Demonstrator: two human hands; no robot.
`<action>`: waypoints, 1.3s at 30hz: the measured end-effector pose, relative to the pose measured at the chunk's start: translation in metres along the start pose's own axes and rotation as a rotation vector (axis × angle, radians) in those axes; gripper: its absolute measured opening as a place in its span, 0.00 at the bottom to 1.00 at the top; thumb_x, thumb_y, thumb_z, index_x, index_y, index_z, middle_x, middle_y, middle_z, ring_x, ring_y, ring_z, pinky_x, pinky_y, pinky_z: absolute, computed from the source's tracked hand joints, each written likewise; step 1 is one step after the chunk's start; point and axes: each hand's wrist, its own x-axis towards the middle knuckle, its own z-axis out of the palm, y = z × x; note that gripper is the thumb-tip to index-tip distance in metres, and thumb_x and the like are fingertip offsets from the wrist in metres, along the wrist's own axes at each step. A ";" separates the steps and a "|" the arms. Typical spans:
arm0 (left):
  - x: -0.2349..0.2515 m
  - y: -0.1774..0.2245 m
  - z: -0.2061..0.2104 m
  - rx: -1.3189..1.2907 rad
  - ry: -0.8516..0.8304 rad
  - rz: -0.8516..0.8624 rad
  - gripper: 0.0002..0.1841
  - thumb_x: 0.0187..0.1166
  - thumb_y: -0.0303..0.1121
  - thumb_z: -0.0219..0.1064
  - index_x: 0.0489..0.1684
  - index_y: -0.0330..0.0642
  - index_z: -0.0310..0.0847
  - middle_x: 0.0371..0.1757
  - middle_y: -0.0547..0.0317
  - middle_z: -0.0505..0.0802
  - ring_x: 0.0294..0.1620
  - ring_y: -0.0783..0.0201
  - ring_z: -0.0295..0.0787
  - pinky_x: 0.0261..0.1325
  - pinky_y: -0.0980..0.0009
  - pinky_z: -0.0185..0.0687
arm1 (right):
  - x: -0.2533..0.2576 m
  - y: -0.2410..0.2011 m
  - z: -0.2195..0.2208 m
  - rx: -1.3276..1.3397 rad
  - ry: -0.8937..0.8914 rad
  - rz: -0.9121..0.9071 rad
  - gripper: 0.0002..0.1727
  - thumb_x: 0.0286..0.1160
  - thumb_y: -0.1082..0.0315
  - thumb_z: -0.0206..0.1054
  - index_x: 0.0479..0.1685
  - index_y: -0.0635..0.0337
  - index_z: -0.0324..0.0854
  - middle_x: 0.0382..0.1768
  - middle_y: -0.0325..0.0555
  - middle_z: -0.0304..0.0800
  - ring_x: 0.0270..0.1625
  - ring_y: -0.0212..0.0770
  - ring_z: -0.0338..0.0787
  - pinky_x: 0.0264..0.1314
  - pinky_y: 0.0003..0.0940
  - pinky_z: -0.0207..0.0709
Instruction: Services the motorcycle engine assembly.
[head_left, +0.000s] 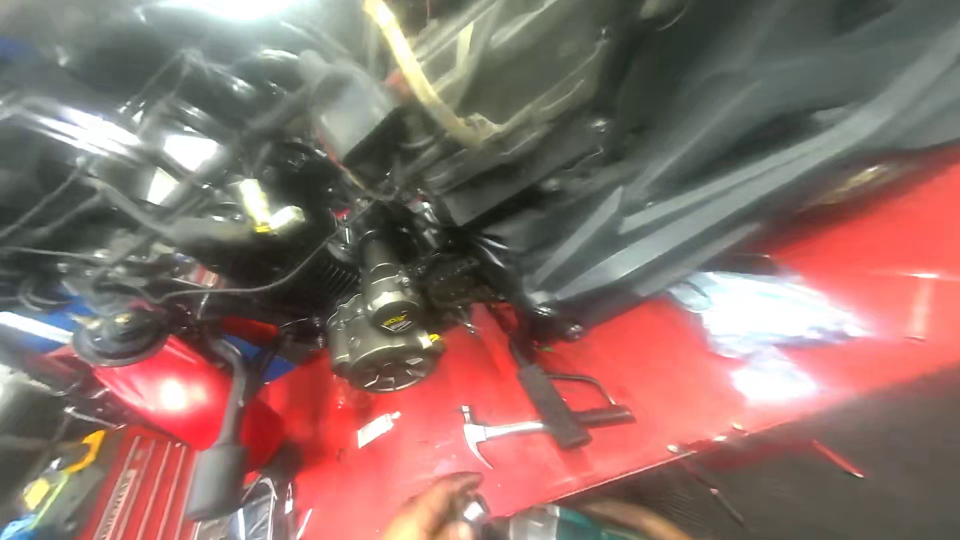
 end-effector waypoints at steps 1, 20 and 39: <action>0.001 0.013 0.001 0.036 -0.015 0.074 0.26 0.91 0.43 0.58 0.78 0.30 0.73 0.59 0.49 0.92 0.51 0.68 0.90 0.59 0.65 0.87 | 0.006 -0.006 -0.002 0.053 0.000 -0.013 0.39 0.57 0.59 0.86 0.70 0.69 0.79 0.61 0.58 0.92 0.63 0.47 0.92 0.72 0.48 0.84; 0.041 0.097 -0.027 0.140 -0.134 0.330 0.17 0.83 0.42 0.70 0.49 0.33 0.93 0.39 0.52 0.96 0.40 0.70 0.92 0.47 0.74 0.89 | 0.031 -0.023 -0.020 0.394 -0.136 -0.195 0.40 0.65 0.61 0.81 0.77 0.72 0.73 0.68 0.57 0.87 0.71 0.41 0.87 0.80 0.41 0.79; 0.117 0.115 -0.018 -0.556 0.417 -0.104 0.22 0.94 0.37 0.45 0.62 0.27 0.82 0.51 0.33 0.93 0.52 0.49 0.94 0.59 0.54 0.90 | 0.117 -0.016 0.083 -0.027 0.599 -0.311 0.45 0.70 0.50 0.75 0.82 0.74 0.66 0.70 0.62 0.85 0.68 0.39 0.89 0.71 0.36 0.85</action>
